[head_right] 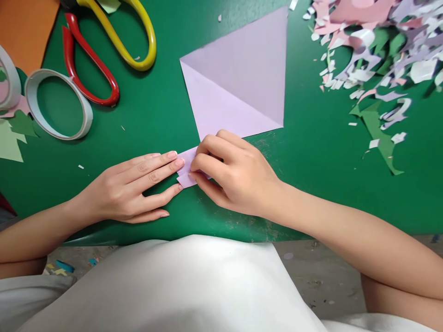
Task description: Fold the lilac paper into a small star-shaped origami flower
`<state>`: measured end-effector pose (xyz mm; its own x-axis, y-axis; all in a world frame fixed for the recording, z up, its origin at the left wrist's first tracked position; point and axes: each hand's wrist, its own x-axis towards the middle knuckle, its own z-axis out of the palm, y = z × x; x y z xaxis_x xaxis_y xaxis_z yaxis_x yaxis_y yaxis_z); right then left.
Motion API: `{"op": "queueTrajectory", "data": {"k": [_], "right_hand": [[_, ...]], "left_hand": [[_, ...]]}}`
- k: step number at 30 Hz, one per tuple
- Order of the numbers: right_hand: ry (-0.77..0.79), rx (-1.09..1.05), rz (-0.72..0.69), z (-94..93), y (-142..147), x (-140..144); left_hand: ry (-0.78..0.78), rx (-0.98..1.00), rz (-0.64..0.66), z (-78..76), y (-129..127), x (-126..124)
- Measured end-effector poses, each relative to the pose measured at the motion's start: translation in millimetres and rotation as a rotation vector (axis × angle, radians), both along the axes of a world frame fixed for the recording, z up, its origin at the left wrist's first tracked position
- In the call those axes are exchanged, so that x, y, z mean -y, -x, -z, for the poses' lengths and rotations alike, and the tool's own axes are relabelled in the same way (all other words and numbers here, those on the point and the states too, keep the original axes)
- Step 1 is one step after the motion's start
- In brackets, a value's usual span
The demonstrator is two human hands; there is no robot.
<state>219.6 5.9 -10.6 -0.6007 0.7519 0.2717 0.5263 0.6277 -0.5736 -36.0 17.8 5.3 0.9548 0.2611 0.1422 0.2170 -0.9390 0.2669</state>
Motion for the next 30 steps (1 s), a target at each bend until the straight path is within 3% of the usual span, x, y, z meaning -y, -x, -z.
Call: {"op": "queueTrajectory", "data": {"k": [12,19,24,30], "right_hand": [[0.048,-0.095,-0.116,4.0,-8,-3],[-0.084,-0.138,-0.19,1.6,-18,0],[-0.228,-0.09,-0.324,-3.4,-25,0],[-0.317,-0.065,-0.333,-2.9,-27,0]], "left_hand": [[0.05,0.031,-0.009,3.1,1,-1],[0.055,0.023,-0.008,3.6,2,-1],[0.051,0.024,-0.009,3.0,1,-1],[0.051,0.017,-0.013,2.8,1,-1]]}}
